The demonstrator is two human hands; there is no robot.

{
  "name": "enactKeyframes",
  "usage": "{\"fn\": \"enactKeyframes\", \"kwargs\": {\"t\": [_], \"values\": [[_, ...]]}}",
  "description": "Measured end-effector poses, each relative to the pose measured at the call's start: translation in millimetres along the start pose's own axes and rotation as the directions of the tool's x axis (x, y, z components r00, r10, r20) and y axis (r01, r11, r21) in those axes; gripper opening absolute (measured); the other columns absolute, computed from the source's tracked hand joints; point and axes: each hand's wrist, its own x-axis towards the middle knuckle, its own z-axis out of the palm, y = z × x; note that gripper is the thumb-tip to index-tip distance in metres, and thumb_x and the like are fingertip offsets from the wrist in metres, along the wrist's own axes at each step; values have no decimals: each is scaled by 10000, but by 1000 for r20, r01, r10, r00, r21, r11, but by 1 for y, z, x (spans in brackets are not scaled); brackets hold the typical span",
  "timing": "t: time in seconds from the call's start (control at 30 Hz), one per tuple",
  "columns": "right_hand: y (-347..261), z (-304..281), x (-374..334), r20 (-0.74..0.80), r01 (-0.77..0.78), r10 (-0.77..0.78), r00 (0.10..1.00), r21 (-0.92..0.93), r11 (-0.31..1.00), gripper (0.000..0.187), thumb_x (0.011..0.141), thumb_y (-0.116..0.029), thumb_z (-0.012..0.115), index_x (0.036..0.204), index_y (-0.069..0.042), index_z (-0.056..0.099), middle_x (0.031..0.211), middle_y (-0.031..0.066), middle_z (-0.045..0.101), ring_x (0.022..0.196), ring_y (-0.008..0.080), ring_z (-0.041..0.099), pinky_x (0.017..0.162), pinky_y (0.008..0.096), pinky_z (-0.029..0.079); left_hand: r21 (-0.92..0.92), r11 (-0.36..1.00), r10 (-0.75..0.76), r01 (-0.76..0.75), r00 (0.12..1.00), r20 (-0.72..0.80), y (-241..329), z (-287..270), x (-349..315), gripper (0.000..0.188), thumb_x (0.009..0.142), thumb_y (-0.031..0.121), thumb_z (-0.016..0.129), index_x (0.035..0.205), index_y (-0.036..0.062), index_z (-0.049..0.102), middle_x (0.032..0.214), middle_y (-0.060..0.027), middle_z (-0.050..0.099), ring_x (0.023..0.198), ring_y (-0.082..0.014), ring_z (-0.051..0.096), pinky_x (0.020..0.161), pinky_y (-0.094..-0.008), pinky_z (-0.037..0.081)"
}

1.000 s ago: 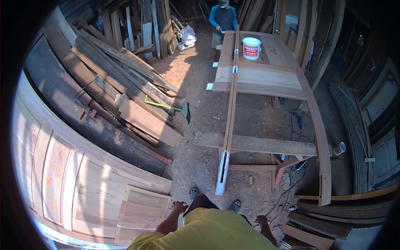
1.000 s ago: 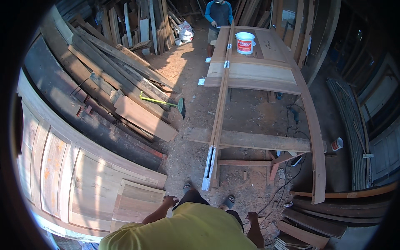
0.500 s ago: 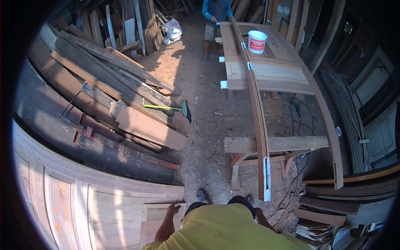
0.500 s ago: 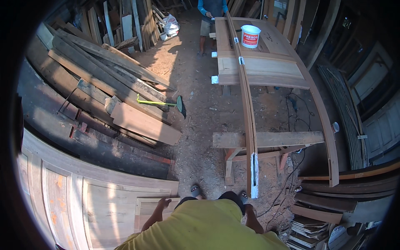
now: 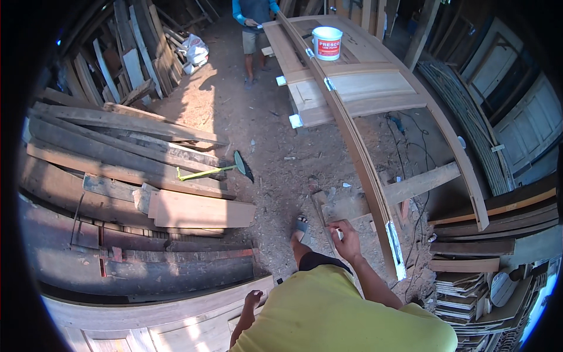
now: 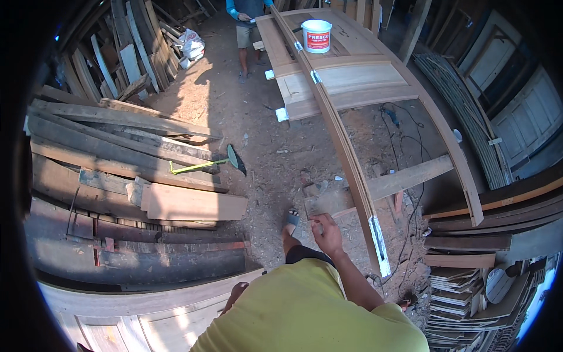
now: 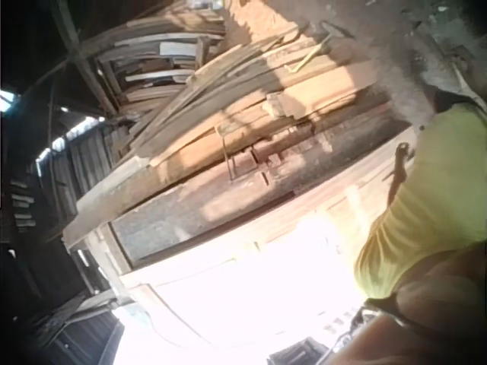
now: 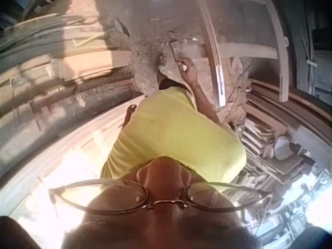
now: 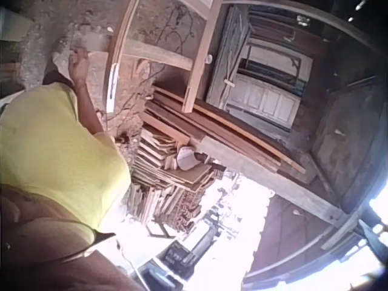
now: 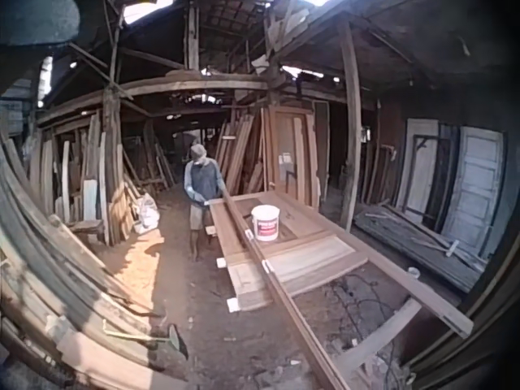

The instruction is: The person holds and aligns a wooden door panel into a large frame, while another person applies adhesive and fits the components together on a workbench in a workshop.

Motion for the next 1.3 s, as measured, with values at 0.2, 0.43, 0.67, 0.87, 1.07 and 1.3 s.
{"fn": "enactKeyframes", "kwargs": {"t": [0.2, 0.43, 0.67, 0.87, 1.07, 1.3], "values": [[18, 30, 118, -225, 120, -193, 955, -301, 946, 320, 979, -196, 746, 1278, -85, 719, 1373, 178, 642, 1306, 420, 594, 1116, 535, 484, -119, 992, 45, -52, 997, -60, 60, -79, 101, 370, 1052, 434, 682, 1210, 132, 824, 1259, -194, 805, 1231, -386, 753, 1019, -484, 589], [-1, 46, 146, -177, -45, -44, 983, -469, 882, 478, 925, -291, 777, 1355, -107, 682, 1428, 163, 600, 1356, 408, 540, 1156, 559, 423, -698, 673, -168, 244, 970, 177, 133, -205, 233, 398, 1118, 365, 596, 1345, 62, 719, 1163, -73, 768, 979, -184, 708, 908, -381, 556], [1, 42, 160, -188, -87, -14, 982, -516, 852, 572, 879, -341, 817, 1390, -133, 665, 1443, 163, 585, 1407, 416, 505, 1192, 590, 404, -948, 316, 321, -40, 945, 67, 439, -330, 355, 873, 1124, 685, 473, 1745, 96, 299, 1666, -281, 493, 1617, -420, 360, 1349, -573, 224], [-14, 44, 161, -236, -188, 71, 969, -519, 834, 608, 841, -312, 828, 1393, -116, 665, 1477, 173, 578, 1438, 424, 491, 1215, 587, 399, -991, -2, 368, 132, 922, 122, 573, -363, 414, 1021, 1071, 785, 457, 1778, 108, 168, 1757, -308, 327, 1672, -444, 233, 1374, -585, 125], [-15, 49, 160, -317, -271, 116, 941, -505, 819, 603, 830, -307, 830, 1380, -114, 673, 1476, 161, 586, 1460, 426, 481, 1225, 597, 395, -964, -47, 430, 261, 876, 217, 585, -367, 418, 1053, 1024, 838, 480, 1759, 126, 234, 1749, -264, 321, 1653, -413, 265, 1376, -593, 113], [-16, 47, 160, -314, -290, 145, 938, -490, 822, 586, 834, -306, 830, 1367, -114, 682, 1465, 150, 597, 1468, 427, 478, 1224, 602, 395, -967, 23, 388, 254, 889, 243, 577, -374, 417, 1124, 990, 859, 531, 1772, 124, 196, 1743, -258, 317, 1638, -419, 279, 1364, -587, 180]]}}
